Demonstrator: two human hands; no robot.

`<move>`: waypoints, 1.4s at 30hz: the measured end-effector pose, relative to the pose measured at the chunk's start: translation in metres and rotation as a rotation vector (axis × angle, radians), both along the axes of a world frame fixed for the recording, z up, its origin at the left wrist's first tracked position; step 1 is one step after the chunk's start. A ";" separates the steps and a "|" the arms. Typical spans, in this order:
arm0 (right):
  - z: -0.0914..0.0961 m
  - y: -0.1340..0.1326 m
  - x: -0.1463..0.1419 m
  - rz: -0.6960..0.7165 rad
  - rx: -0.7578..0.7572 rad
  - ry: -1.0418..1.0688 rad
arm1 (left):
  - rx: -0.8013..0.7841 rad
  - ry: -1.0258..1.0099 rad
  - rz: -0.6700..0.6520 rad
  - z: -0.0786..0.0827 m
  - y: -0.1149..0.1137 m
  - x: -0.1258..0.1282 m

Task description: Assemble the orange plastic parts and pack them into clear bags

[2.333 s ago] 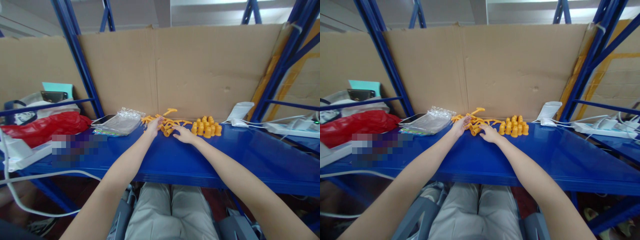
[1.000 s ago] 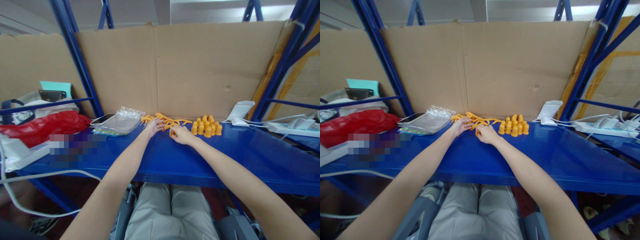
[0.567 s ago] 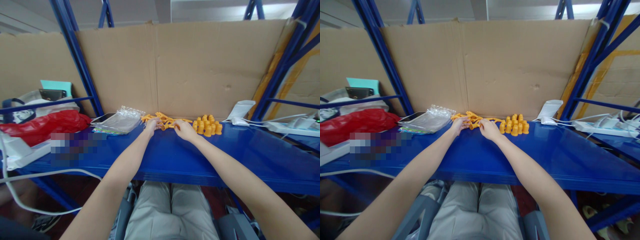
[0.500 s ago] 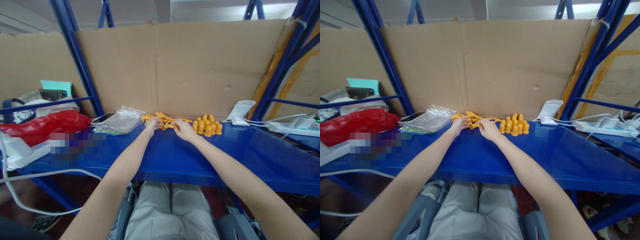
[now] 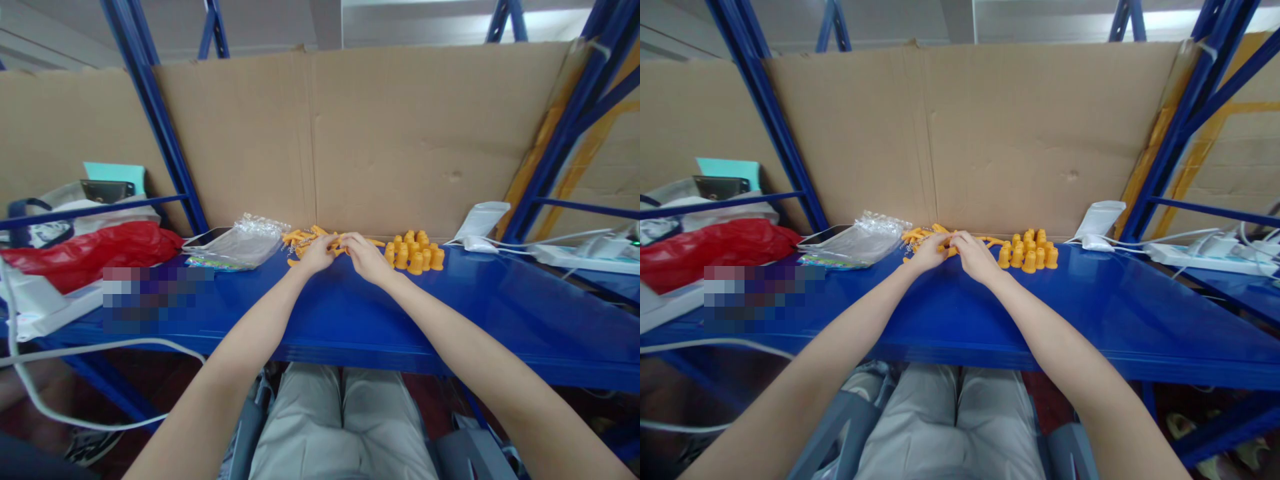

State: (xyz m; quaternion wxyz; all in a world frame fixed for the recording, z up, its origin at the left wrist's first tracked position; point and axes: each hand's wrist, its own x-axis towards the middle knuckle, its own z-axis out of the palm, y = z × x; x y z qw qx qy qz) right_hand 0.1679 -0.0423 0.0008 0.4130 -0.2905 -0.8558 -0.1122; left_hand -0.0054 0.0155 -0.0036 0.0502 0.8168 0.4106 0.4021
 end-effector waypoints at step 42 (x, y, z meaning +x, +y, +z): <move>-0.016 0.035 0.033 -0.230 -0.476 0.162 | 0.005 0.088 0.220 -0.002 -0.008 -0.001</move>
